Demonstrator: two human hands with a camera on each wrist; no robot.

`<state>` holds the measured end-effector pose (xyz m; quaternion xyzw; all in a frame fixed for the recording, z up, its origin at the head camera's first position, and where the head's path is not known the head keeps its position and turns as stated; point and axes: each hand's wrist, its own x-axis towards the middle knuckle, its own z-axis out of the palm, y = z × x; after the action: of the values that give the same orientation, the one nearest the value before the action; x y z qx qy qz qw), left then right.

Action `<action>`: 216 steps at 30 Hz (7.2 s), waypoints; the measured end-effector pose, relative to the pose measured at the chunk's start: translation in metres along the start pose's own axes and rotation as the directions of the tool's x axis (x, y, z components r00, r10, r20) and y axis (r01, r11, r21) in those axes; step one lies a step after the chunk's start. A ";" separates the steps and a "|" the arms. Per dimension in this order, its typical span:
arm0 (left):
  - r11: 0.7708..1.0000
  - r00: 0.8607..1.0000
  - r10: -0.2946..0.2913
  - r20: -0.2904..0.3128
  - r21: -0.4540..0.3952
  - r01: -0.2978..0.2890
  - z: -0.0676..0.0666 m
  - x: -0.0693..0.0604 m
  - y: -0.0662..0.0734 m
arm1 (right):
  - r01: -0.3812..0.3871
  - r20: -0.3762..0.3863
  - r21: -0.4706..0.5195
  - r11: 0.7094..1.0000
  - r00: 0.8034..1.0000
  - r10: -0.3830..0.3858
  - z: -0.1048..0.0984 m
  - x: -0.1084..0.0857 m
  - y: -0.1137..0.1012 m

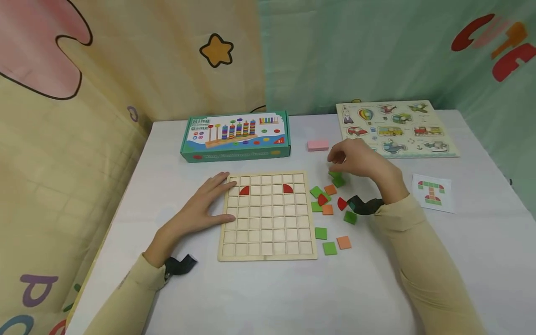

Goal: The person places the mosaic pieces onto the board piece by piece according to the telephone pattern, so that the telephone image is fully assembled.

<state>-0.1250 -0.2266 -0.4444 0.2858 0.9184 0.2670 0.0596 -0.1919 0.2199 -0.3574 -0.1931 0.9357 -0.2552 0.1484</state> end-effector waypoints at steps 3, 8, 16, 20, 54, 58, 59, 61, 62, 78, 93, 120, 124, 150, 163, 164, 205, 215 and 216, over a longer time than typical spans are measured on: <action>1.000 1.000 0.001 -0.008 0.000 -0.001 -0.002 -0.001 0.000 | -0.051 0.014 -0.007 0.999 0.999 0.051 -0.002 0.001 0.009; 1.000 1.000 -0.001 -0.006 -0.017 0.001 -0.002 -0.002 0.001 | -0.091 0.039 0.020 0.996 0.995 0.091 0.002 0.005 0.020; 1.000 1.000 -0.015 0.000 -0.026 0.015 -0.001 -0.003 0.002 | -0.071 0.011 0.042 0.997 0.997 0.070 0.012 0.011 0.021; 0.999 1.000 -0.015 0.001 -0.030 0.015 -0.001 -0.003 0.001 | -0.068 -0.010 0.054 0.996 0.998 0.069 0.017 0.014 0.019; 0.999 1.000 -0.027 -0.001 -0.033 0.027 -0.004 -0.003 0.003 | 0.271 -0.157 0.278 0.921 0.959 -0.235 0.095 0.034 -0.056; 0.999 1.000 -0.027 -0.002 -0.034 0.027 -0.003 -0.003 0.003 | 0.299 -0.120 0.219 0.929 0.953 -0.279 0.097 0.034 -0.057; 0.999 1.000 -0.027 -0.001 -0.033 0.027 -0.003 -0.003 0.002 | 0.302 -0.111 0.206 0.931 0.952 -0.285 0.097 0.033 -0.057; 0.999 1.000 -0.026 -0.001 -0.033 0.025 -0.002 -0.003 0.002 | 0.305 -0.092 0.184 0.934 0.952 -0.292 0.095 0.033 -0.058; 0.999 1.000 -0.025 0.000 -0.032 0.025 -0.002 -0.003 0.002 | 0.301 -0.088 0.192 0.934 0.953 -0.289 0.093 0.032 -0.057; 1.000 1.000 0.002 -0.009 -0.031 -0.003 -0.002 -0.002 0.002 | 0.030 0.133 0.104 0.994 0.990 -0.043 0.034 0.020 -0.005; 1.000 1.000 -0.001 -0.006 -0.028 0.001 -0.003 -0.004 0.004 | -0.005 0.139 0.038 0.999 0.990 -0.001 0.039 0.018 -0.012; 1.000 1.000 -0.015 0.001 -0.024 0.015 -0.002 -0.004 0.003 | -0.055 0.058 0.120 0.991 0.997 0.049 0.043 0.022 -0.010; 1.000 1.000 -0.015 0.002 -0.027 0.015 -0.002 -0.004 0.004 | -0.060 0.044 0.080 0.995 0.997 0.056 0.043 0.020 -0.012; 1.000 1.000 -0.004 0.004 -0.030 0.004 0.002 -0.002 0.004 | 0.126 0.015 0.166 0.978 0.991 -0.130 0.034 0.018 -0.012; 0.999 1.000 -0.005 0.013 -0.040 0.005 0.001 -0.007 0.002 | 0.249 -0.057 0.286 0.925 0.968 -0.243 0.078 0.050 -0.098; 0.999 1.000 -0.005 0.016 -0.042 0.005 0.002 -0.007 0.001 | 0.244 -0.063 0.285 0.927 0.970 -0.236 0.083 0.053 -0.103; 0.999 1.000 0.007 0.010 -0.049 -0.007 0.001 -0.002 -0.001 | 0.396 0.064 -0.007 0.918 0.917 -0.395 0.133 0.060 -0.140; 1.000 1.000 -0.006 0.009 -0.030 0.007 0.000 -0.002 -0.002 | 0.380 0.027 0.100 0.920 0.923 -0.384 0.101 0.038 -0.119; 1.000 1.000 -0.010 0.010 -0.026 0.010 -0.001 -0.002 -0.002 | 0.372 0.016 0.101 0.923 0.927 -0.375 0.097 0.034 -0.112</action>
<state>-0.1242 -0.2297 -0.4448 0.2818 0.9159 0.2773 0.0692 -0.1532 0.0753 -0.3837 -0.3649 0.8657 -0.3201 0.1226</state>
